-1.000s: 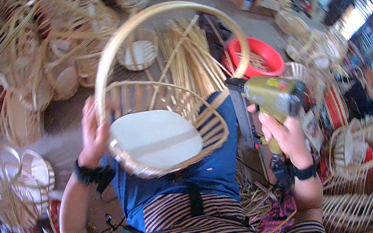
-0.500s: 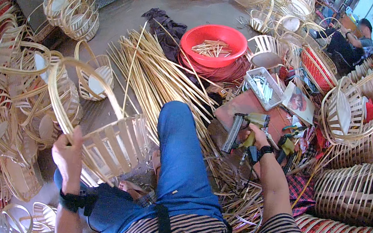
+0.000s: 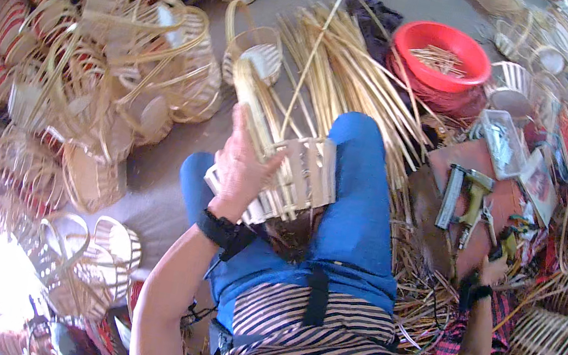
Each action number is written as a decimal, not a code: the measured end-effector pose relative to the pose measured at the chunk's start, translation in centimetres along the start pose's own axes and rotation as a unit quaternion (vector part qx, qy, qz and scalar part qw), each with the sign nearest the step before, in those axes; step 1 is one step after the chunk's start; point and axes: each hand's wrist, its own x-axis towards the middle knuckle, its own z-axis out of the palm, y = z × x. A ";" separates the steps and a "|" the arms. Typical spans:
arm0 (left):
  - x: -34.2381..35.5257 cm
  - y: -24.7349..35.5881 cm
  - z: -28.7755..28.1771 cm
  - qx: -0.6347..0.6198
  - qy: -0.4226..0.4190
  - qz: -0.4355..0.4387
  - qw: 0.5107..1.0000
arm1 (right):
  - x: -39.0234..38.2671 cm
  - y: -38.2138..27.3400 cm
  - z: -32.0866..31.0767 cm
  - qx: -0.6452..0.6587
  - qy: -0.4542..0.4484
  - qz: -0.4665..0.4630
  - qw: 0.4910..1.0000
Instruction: The person weaves a basket by hand, using a pneumatic stapler to secure the wooden slats to a base and shears to trim the edges.
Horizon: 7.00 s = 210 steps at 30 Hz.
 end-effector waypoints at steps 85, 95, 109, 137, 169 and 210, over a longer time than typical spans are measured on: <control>-3.4 -0.3 -4.8 -0.057 -0.069 0.162 0.983 | -19.4 -32.1 -6.0 0.336 -0.518 -0.374 0.692; -2.9 -2.2 -6.4 -0.206 -0.087 0.048 0.973 | -11.8 -19.8 -5.3 0.205 -0.224 -0.178 0.936; 0.8 -2.2 -7.5 -0.280 -0.078 0.044 0.956 | -1.3 -4.8 -0.9 -0.208 0.091 0.047 0.973; 4.4 -0.4 -3.7 0.017 -0.037 0.004 0.999 | 3.8 -11.7 -1.7 0.330 -0.155 -0.142 0.920; 5.7 0.7 -3.6 0.005 -0.057 0.041 0.998 | -14.1 -37.4 -5.3 -0.129 -0.422 -0.635 0.634; -9.0 -13.4 -12.7 -0.427 0.136 -0.260 0.856 | -13.8 -38.7 2.8 0.257 -0.917 -0.169 0.256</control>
